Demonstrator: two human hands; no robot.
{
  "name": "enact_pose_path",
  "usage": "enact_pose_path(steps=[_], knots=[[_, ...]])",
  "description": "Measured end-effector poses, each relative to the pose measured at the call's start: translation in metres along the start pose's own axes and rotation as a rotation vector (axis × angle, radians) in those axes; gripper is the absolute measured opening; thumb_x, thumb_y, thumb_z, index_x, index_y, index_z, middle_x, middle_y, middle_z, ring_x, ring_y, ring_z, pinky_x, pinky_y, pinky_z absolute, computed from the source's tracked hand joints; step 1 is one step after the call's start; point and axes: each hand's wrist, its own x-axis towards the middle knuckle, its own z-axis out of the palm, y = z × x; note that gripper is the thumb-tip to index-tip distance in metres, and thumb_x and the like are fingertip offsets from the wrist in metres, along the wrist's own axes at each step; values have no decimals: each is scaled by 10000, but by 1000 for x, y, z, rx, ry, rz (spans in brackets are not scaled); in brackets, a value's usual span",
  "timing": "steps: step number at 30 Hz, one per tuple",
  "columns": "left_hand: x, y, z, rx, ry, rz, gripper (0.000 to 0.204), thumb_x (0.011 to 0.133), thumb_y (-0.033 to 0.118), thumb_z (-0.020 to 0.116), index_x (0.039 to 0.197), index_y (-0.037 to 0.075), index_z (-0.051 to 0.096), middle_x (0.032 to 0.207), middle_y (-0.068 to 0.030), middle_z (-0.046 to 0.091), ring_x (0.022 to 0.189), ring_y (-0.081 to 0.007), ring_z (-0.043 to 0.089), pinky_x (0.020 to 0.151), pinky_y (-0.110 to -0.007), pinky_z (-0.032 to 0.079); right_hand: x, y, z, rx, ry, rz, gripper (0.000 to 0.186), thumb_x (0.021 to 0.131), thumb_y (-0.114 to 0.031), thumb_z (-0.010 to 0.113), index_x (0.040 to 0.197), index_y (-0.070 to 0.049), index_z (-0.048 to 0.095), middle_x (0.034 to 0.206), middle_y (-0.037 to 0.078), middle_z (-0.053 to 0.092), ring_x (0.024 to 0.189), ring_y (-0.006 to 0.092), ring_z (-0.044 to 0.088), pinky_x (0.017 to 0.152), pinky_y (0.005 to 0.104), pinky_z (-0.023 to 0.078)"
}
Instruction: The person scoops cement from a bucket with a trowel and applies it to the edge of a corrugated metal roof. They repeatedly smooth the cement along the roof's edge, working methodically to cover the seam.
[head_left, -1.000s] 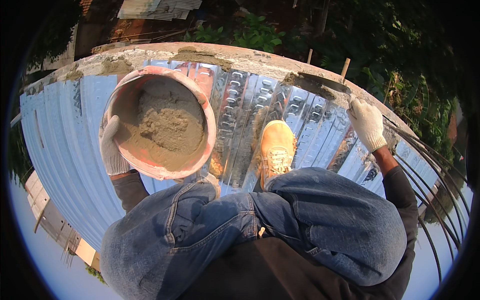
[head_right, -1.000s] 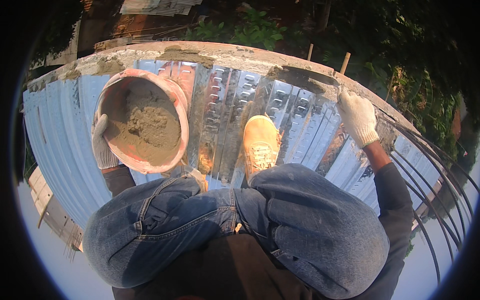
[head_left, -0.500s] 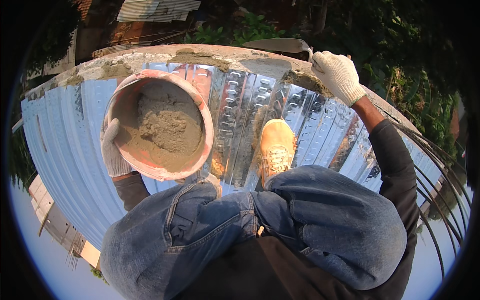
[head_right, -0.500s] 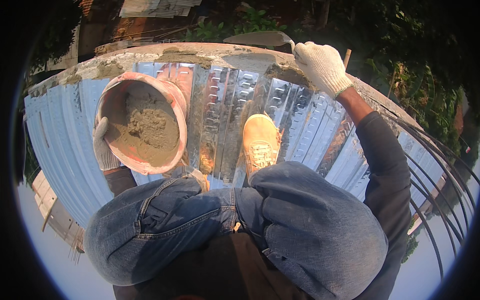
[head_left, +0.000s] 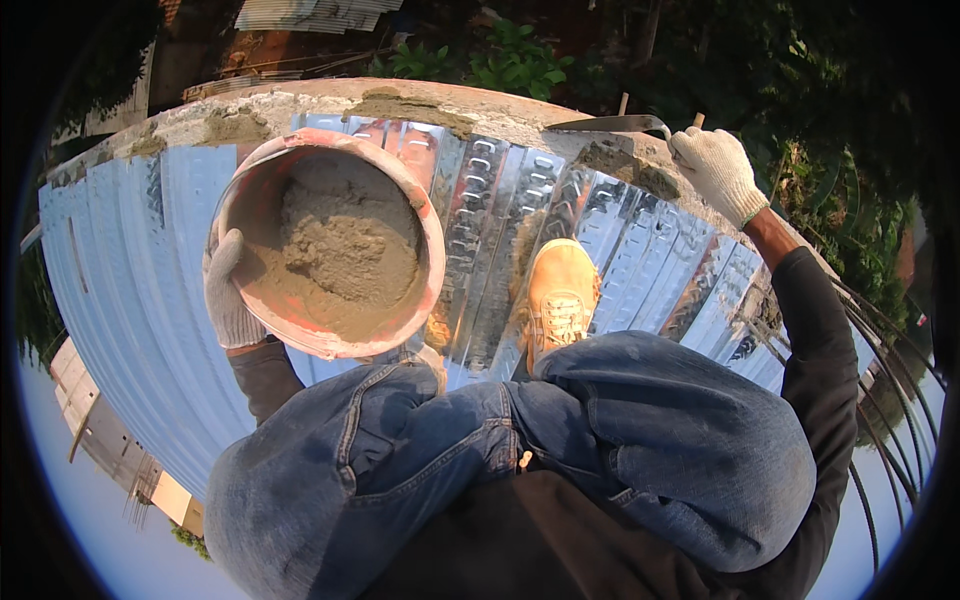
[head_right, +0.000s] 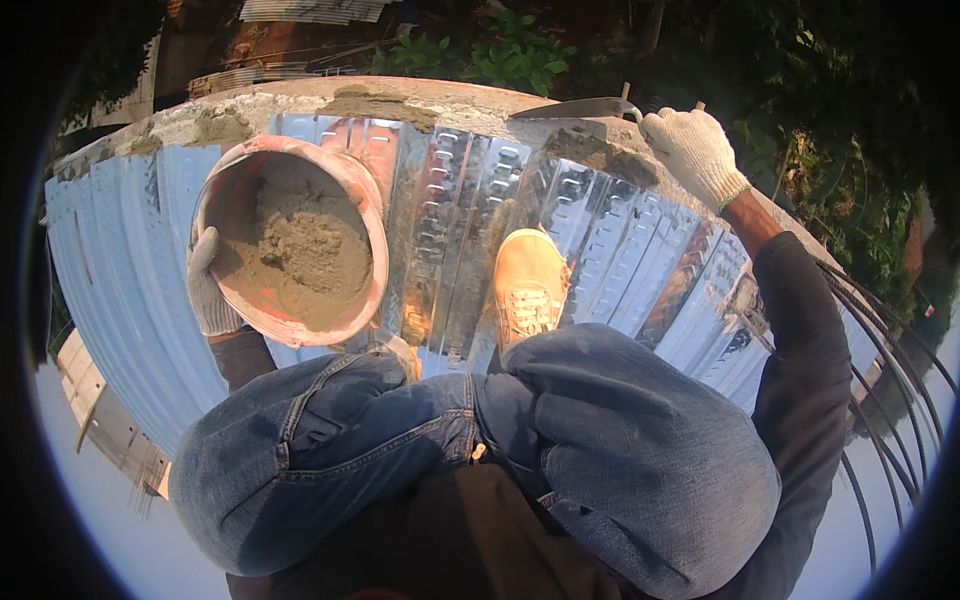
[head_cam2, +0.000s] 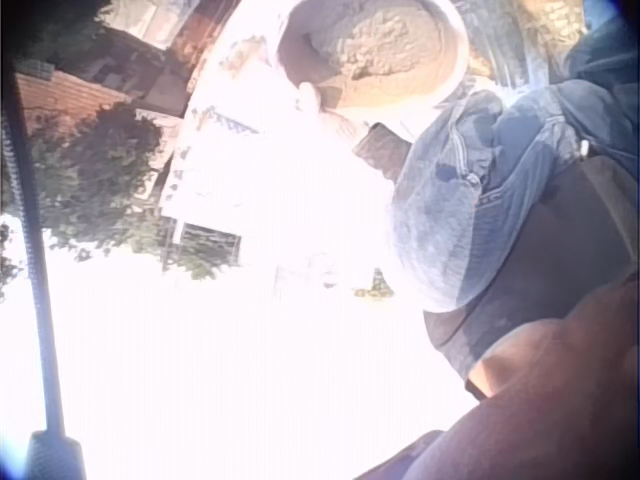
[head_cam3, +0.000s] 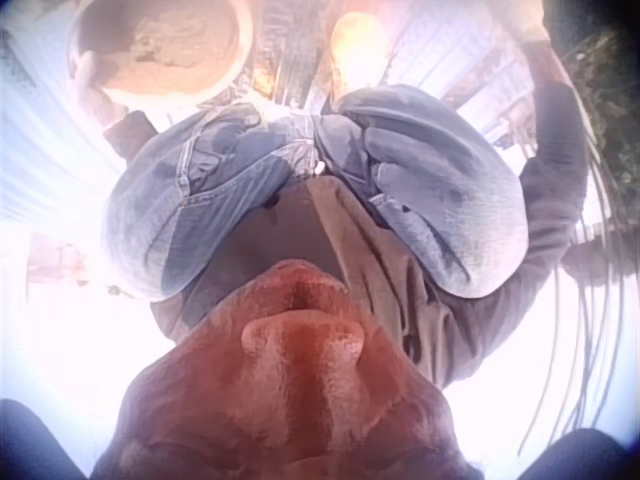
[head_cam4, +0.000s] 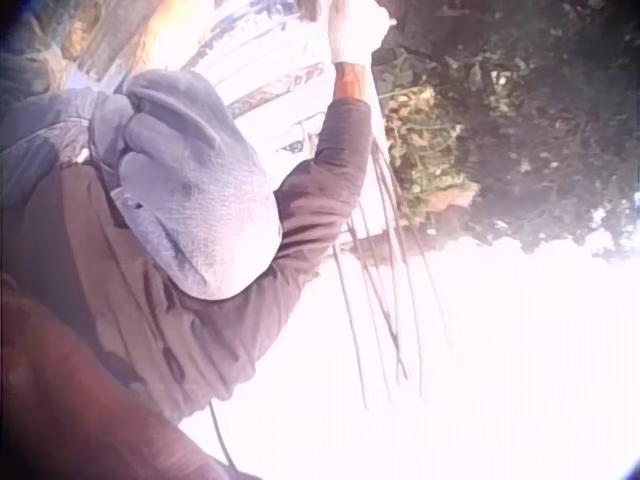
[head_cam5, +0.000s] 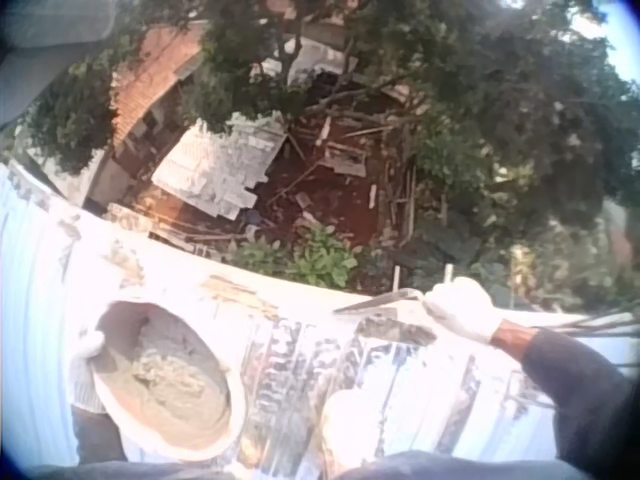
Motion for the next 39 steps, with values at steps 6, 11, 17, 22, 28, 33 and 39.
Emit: enact_pose_path(steps=[6,11,17,22,28,33,39], knots=[[-5,0,-6,-3,10,0,617,1066,215,761,1595,-68,620,1534,-210,715,1365,-317,719,1186,-470,589,-63,-3,12,2,-1,133,183,1003,-172,765,1158,-78,739,972,128,781,850,355,790,779,490,608],[-6,0,-3,3,4,5,618,1066,216,762,1597,-65,620,1534,-209,715,1368,-316,717,1188,-470,587,-95,1,29,38,3,7,135,1004,-175,764,1107,-89,744,940,133,785,868,374,791,783,523,612],[-3,1,3,6,-8,5,619,1066,216,763,1600,-62,619,1535,-207,715,1373,-314,715,1191,-470,584,-67,-19,16,83,49,151,190,1012,-204,788,1162,-94,748,950,121,795,857,354,804,772,506,623],[-2,0,6,1,-21,6,620,1065,217,764,1601,-59,618,1535,-206,715,1376,-313,713,1194,-470,581,-45,-23,13,-28,39,79,237,1015,-172,782,1238,-98,745,995,122,802,872,346,816,783,488,632],[-11,2,2,3,8,14,622,1065,217,765,1604,-56,617,1535,-204,714,1380,-311,710,1197,-471,579,-108,-24,21,56,-97,128,266,977,-136,773,1236,-78,754,1002,155,789,907,363,813,804,515,623],[-6,-3,0,-26,-1,7,613,1070,214,760,1604,-53,619,1529,-199,719,1373,-308,713,1195,-469,579,-152,-36,16,155,-37,255,252,977,-194,769,1197,-71,771,998,168,782,901,394,800,810,527,618],[-6,-1,-2,-13,-16,8,594,1080,208,747,1600,-52,624,1515,-192,728,1352,-304,723,1186,-464,583,-176,-54,46,468,13,877,296,1054,-371,774,1147,-95,720,1115,188,806,1081,444,781,888,569,601]])
